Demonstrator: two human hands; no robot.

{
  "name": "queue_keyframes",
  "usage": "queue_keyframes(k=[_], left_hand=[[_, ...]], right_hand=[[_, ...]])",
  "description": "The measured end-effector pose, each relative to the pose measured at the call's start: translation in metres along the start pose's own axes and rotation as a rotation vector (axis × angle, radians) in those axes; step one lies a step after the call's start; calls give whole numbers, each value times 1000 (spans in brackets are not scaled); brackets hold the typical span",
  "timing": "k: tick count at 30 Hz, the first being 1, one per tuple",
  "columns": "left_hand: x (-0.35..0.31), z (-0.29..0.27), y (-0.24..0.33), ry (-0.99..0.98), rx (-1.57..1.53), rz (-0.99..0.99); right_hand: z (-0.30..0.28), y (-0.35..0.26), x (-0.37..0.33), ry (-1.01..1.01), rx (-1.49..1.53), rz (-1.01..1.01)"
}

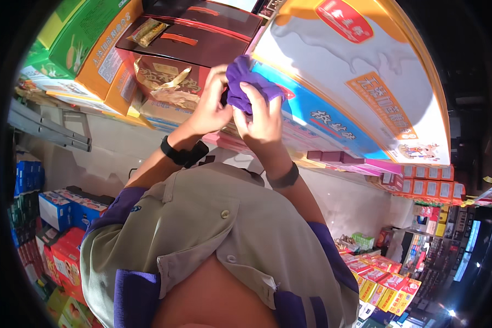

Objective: Using a purple cloth to wipe down various product boxes on store shelves.

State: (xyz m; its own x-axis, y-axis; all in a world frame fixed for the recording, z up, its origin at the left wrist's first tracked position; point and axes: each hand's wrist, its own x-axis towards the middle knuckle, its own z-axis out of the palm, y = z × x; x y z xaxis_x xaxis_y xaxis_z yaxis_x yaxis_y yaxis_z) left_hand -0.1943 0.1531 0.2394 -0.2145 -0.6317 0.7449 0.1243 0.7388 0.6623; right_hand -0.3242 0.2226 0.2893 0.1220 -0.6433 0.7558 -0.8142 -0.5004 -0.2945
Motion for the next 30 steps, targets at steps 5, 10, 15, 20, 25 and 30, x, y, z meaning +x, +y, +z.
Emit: queue_keyframes(k=[5,10,15,20,25,30], left_hand=[[22,-14,-2,-171,-851,-465],[6,-10,-40,-213,-963,-559],[44,-7,-42,-185,-1202,-689],[135,-7,-43,-209,-1116,-878],[171,1,-70,-299,-941,-647],[174,16,-70,-271,-1079,-1044]], right_hand=[[6,-15,23,26,-77,-25],[17,-30,1,-75,-218,80],[32,-43,0,-180,-203,162],[53,-51,61,-187,-157,269],[74,-40,96,-77,-264,273],[78,-28,78,-25,-206,367]])
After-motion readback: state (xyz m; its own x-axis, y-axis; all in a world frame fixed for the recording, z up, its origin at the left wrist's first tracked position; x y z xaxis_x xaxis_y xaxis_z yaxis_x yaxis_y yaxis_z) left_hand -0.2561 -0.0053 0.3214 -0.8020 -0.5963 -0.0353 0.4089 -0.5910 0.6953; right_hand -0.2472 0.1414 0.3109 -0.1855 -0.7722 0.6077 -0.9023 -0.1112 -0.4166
